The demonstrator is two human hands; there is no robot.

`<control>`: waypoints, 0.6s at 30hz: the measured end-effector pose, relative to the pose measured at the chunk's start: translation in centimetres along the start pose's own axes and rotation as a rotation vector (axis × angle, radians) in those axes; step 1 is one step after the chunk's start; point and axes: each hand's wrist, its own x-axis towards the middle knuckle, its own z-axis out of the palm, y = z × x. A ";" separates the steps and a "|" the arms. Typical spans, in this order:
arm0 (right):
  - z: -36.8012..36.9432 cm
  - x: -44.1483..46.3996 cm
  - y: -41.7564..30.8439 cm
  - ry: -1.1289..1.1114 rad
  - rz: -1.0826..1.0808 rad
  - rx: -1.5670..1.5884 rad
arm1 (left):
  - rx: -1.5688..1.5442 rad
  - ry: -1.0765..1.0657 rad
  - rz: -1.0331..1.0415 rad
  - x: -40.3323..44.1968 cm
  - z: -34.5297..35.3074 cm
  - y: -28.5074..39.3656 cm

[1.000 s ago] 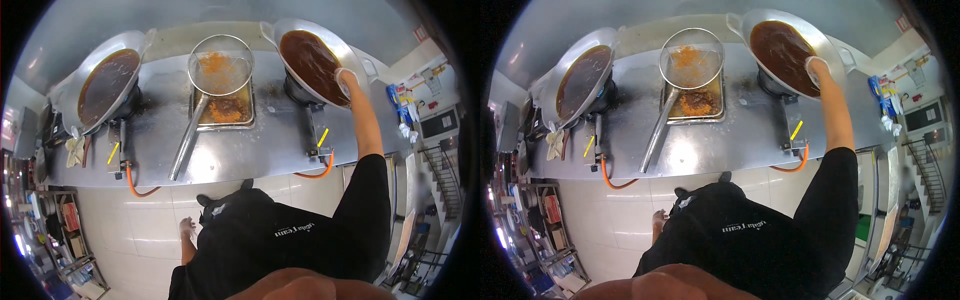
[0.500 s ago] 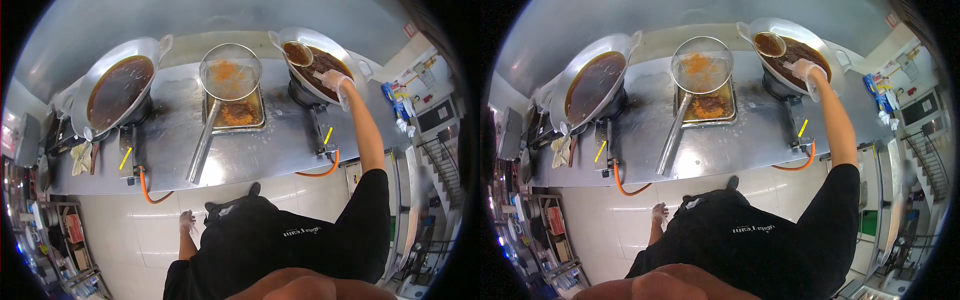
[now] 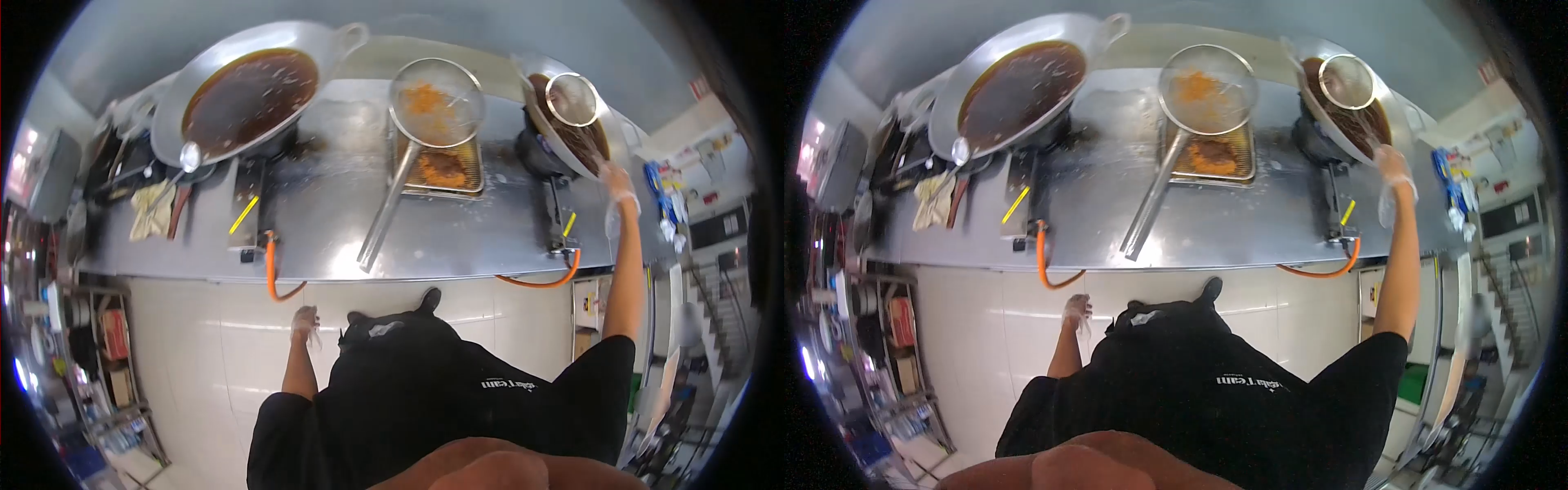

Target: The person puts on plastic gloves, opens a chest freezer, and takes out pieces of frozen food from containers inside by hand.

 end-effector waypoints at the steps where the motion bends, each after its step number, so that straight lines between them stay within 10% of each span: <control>1: -2.1 -1.0 -3.0 -0.037 0.098 0.086 | -0.061 0.010 0.019 -0.2 -0.6 -1.0; 6: -0.6 -6.4 -12.3 0.212 -0.063 0.214 | -0.113 0.221 -0.153 -4.6 -2.4 -4.9; 9: -0.8 -11.2 -22.6 -0.052 0.173 0.161 | -0.123 0.221 -0.276 -5.6 -3.1 -11.4; 18: -2.7 -4.2 -26.5 0.222 -0.133 -0.176 | -0.311 0.276 -0.271 -9.0 -2.0 -14.7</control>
